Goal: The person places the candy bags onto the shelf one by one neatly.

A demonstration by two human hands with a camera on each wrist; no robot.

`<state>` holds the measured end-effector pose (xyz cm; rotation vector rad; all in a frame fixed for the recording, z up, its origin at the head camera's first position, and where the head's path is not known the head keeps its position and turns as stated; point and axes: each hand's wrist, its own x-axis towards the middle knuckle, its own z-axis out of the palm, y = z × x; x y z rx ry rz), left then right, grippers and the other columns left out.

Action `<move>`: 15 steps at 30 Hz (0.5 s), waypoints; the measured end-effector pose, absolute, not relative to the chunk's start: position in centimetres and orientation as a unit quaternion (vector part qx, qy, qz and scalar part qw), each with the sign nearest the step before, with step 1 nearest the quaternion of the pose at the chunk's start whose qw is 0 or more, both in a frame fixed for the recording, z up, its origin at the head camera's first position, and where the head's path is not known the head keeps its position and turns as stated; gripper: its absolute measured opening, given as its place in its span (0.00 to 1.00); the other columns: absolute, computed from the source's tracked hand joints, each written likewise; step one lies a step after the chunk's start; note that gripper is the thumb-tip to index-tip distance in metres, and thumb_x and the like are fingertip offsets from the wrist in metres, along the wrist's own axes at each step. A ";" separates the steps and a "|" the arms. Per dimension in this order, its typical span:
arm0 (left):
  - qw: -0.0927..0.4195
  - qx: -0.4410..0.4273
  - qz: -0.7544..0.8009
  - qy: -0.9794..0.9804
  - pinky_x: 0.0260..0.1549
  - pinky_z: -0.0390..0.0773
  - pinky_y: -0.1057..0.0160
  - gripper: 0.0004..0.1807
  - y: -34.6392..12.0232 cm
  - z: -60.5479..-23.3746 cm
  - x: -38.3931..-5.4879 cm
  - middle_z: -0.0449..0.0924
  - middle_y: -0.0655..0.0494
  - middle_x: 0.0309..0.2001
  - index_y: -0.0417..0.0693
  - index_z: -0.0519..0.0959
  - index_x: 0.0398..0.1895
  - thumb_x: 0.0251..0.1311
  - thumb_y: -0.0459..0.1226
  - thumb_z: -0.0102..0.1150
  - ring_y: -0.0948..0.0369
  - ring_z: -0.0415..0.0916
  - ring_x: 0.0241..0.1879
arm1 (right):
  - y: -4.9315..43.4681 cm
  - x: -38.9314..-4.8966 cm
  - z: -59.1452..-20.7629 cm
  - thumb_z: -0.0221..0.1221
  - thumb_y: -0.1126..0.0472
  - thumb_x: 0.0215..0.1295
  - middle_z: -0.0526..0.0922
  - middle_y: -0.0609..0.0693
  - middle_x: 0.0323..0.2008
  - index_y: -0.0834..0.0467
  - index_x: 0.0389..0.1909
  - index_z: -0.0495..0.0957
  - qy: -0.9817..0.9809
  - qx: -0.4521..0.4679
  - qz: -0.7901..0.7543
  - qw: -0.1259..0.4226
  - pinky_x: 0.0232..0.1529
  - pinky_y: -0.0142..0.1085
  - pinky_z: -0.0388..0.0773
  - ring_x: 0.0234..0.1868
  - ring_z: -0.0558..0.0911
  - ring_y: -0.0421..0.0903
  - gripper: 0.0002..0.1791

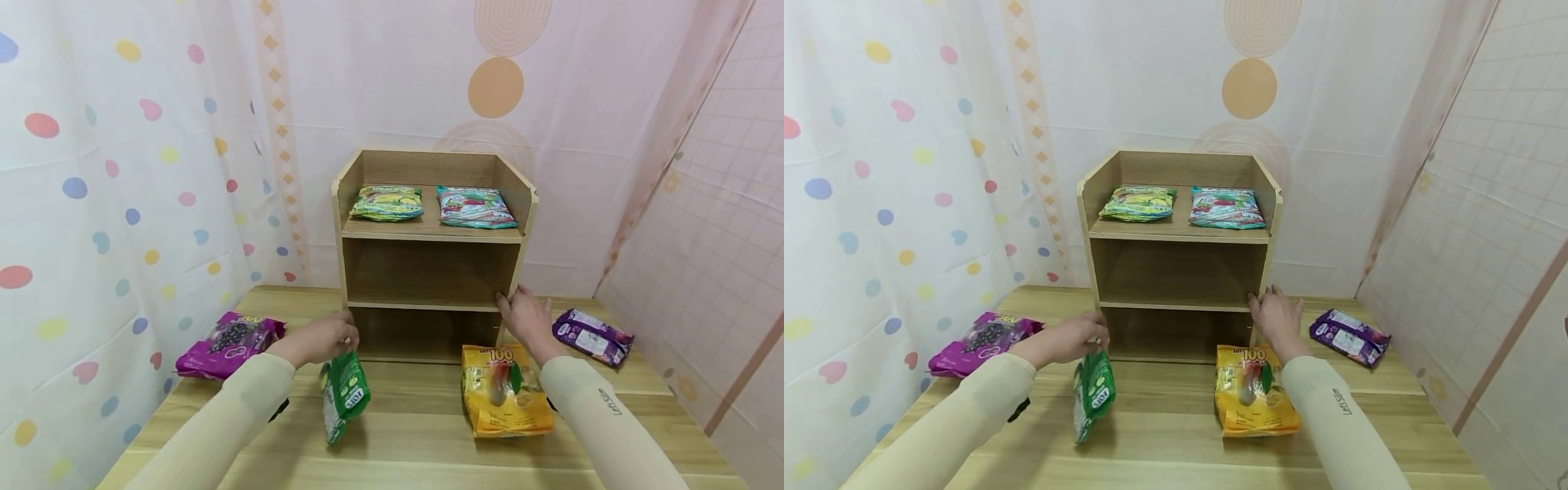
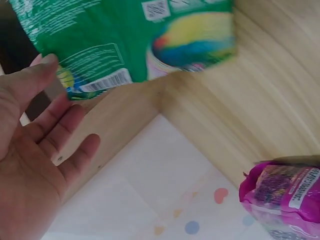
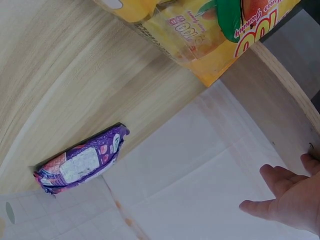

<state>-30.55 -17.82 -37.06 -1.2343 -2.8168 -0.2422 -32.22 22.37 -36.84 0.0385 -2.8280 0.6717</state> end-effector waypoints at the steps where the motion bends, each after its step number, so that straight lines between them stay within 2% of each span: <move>1: 0.035 -0.400 -0.089 -0.911 0.40 0.77 0.56 0.05 -17.9 -36.9 -30.6 0.72 0.54 0.38 0.50 0.82 0.31 0.61 0.30 0.65 0.58 0.71 0.38 | 22.4 -32.2 -36.9 0.41 0.49 0.79 0.64 0.68 0.69 0.70 0.44 0.81 -0.966 0.013 0.230 0.117 0.67 0.68 0.36 0.73 0.58 0.62 0.30; 5: 0.069 -0.408 -0.118 -0.903 0.40 0.77 0.56 0.05 -18.5 -36.6 -30.7 0.73 0.52 0.42 0.50 0.82 0.31 0.61 0.30 0.65 0.57 0.71 0.40 | 22.3 -32.2 -36.9 0.41 0.49 0.79 0.63 0.69 0.69 0.71 0.46 0.80 -0.966 0.013 0.232 0.114 0.67 0.68 0.35 0.73 0.57 0.63 0.30; 9: 0.092 -0.402 -0.120 -0.903 0.37 0.77 0.58 0.07 -20.0 -36.7 -30.8 0.72 0.54 0.40 0.51 0.82 0.29 0.60 0.29 0.66 0.59 0.70 0.38 | 22.3 -32.1 -36.9 0.40 0.48 0.79 0.62 0.69 0.70 0.72 0.47 0.80 -0.966 0.014 0.233 0.112 0.68 0.68 0.34 0.73 0.57 0.63 0.30; 12: 0.084 -0.381 -0.114 -0.914 0.37 0.77 0.58 0.09 -21.4 -36.7 -30.7 0.73 0.56 0.38 0.51 0.81 0.28 0.59 0.28 0.66 0.59 0.71 0.37 | 22.3 -32.1 -36.9 0.40 0.49 0.79 0.62 0.69 0.70 0.72 0.50 0.79 -0.965 0.016 0.234 0.114 0.68 0.68 0.34 0.74 0.56 0.63 0.30; 15: 0.049 -0.350 -0.123 -0.927 0.36 0.76 0.57 0.09 -22.4 -36.4 -30.8 0.75 0.57 0.37 0.51 0.80 0.27 0.60 0.28 0.64 0.59 0.73 0.35 | 22.3 -32.1 -36.9 0.40 0.49 0.79 0.63 0.69 0.70 0.72 0.51 0.79 -0.966 0.015 0.230 0.115 0.68 0.68 0.35 0.73 0.57 0.63 0.30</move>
